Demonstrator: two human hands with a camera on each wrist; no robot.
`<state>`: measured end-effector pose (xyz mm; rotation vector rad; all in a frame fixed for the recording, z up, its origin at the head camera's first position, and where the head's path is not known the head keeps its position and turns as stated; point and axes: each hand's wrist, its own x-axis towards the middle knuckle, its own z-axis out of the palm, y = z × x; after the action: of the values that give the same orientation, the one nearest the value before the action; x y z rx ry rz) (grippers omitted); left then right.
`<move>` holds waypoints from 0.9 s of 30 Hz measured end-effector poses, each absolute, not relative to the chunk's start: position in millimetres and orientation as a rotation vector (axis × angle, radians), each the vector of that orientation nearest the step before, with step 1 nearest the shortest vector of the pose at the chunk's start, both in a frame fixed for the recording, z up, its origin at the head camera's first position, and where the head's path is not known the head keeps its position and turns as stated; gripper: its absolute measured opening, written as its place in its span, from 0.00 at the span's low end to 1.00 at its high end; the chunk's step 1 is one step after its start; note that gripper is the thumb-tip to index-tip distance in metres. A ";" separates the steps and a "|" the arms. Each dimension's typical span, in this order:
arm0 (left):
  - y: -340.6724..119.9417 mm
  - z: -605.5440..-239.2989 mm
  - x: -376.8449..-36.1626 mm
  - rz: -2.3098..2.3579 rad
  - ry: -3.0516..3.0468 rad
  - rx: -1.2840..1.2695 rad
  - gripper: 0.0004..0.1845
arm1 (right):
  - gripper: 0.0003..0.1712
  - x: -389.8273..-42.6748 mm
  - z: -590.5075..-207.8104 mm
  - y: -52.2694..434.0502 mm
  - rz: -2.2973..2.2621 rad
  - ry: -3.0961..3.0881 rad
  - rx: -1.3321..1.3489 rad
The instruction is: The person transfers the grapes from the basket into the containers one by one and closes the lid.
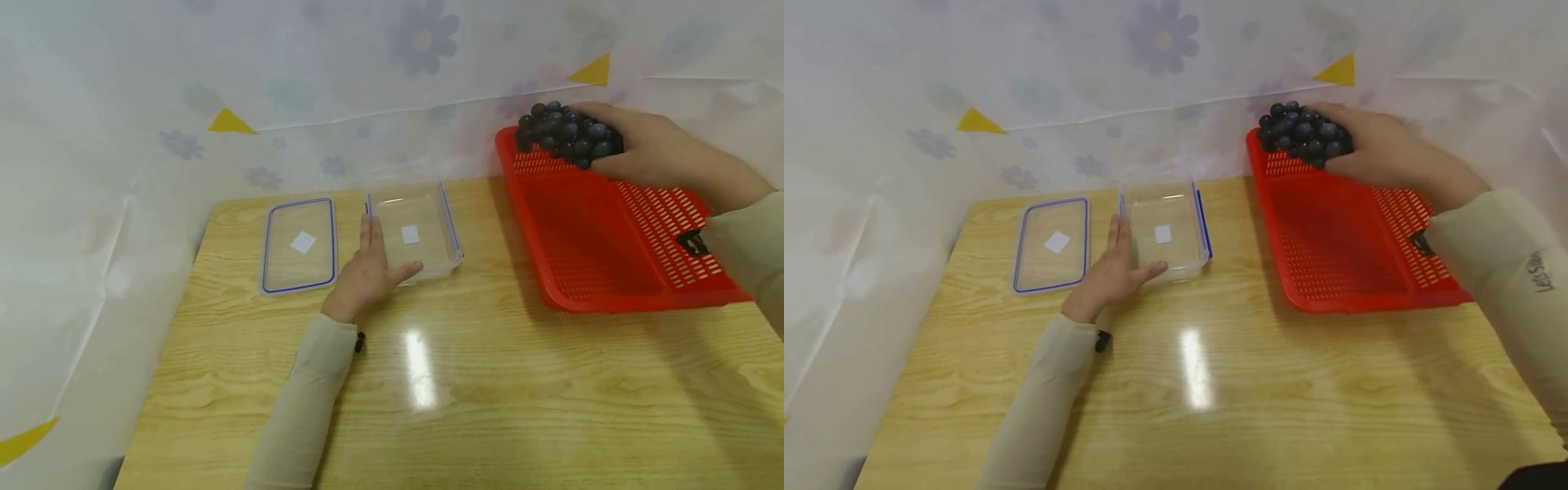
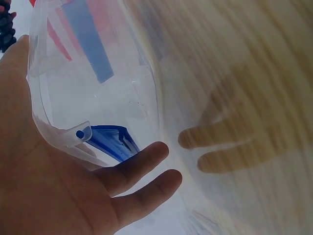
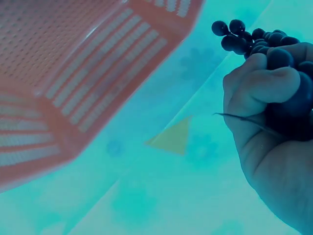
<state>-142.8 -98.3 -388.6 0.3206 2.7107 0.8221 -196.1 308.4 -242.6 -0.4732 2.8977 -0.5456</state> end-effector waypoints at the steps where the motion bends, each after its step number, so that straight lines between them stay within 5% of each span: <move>1: -98.2 -388.5 -142.9 0.826 2.709 0.319 0.64 | 0.52 -195.9 -241.5 303.0 -0.541 2.893 -0.504; 27: -89.8 -389.1 -145.4 0.856 2.695 0.297 0.65 | 0.36 -233.1 -265.3 157.9 -0.425 2.586 -0.890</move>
<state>-145.4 -89.8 -389.1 0.2971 2.6947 0.8564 -233.1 157.9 -265.3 -0.8899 2.5855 -0.4255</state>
